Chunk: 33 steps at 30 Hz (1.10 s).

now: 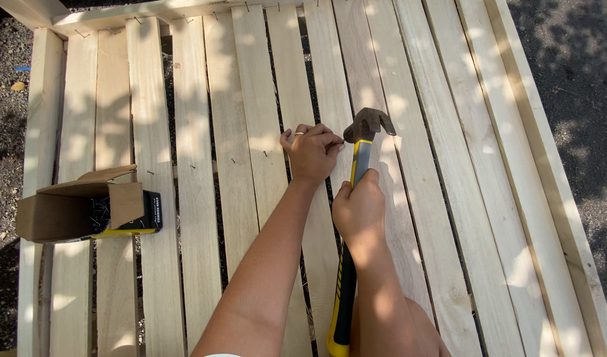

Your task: The person sits on an unfinished wooden bed frame outdoors and hammers nails into the wooden slats to fasten them. They take nails from a small cardboard nail box, position each nail on a slat, and drive it in with a claw hammer, working across the slatted surface.

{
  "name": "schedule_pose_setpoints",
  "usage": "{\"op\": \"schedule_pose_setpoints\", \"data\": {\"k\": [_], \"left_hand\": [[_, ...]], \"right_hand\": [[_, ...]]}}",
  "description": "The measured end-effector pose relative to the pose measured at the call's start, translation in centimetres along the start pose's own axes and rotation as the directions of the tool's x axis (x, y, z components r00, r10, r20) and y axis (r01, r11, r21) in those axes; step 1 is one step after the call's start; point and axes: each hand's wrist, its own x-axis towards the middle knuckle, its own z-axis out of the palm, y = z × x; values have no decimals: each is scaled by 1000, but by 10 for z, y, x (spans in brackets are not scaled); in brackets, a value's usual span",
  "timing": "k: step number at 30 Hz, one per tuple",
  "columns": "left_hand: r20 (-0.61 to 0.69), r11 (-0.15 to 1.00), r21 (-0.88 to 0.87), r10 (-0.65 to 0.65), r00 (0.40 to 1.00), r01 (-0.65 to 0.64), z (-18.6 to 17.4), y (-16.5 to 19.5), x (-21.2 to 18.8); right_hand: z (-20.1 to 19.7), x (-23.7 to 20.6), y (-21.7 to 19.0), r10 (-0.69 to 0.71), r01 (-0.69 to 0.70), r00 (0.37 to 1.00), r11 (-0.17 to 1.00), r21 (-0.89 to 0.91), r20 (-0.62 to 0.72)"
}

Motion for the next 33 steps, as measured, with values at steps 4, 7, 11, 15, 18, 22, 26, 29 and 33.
{"op": "schedule_pose_setpoints", "data": {"k": [4,7,11,15,18,22,26,29,33], "left_hand": [[2,1000,-2,3,1000,-3,0,0,0],[-4,1000,-17,8,1000,-8,0,0,0],[-7,1000,-18,-1,1000,1,0,-1,0],[1,1000,-10,-5,1000,5,0,1,0],[22,1000,19,-10,1000,10,-1,2,1],[16,1000,14,-2,1000,2,-1,2,0],[17,1000,11,-13,1000,12,2,1,0],[21,1000,-16,-5,1000,6,2,-4,2],[-8,987,-158,6,1000,-7,-11,-15,-11]], "right_hand": [[-4,1,-3,-86,87,996,996,10,-34],[-16,0,-9,-59,61,997,997,45,-48],[-33,-2,-24,69,-66,997,992,108,-24],[-41,-3,-34,167,-168,986,972,162,20],[-39,-3,-29,149,-152,988,973,172,32],[-23,0,-8,-13,13,1000,997,80,-4],[-1,8,5,-130,129,991,990,-59,-26],[-4,10,3,-177,178,981,984,-6,-83],[-31,5,-16,150,-149,989,974,170,12]]}}
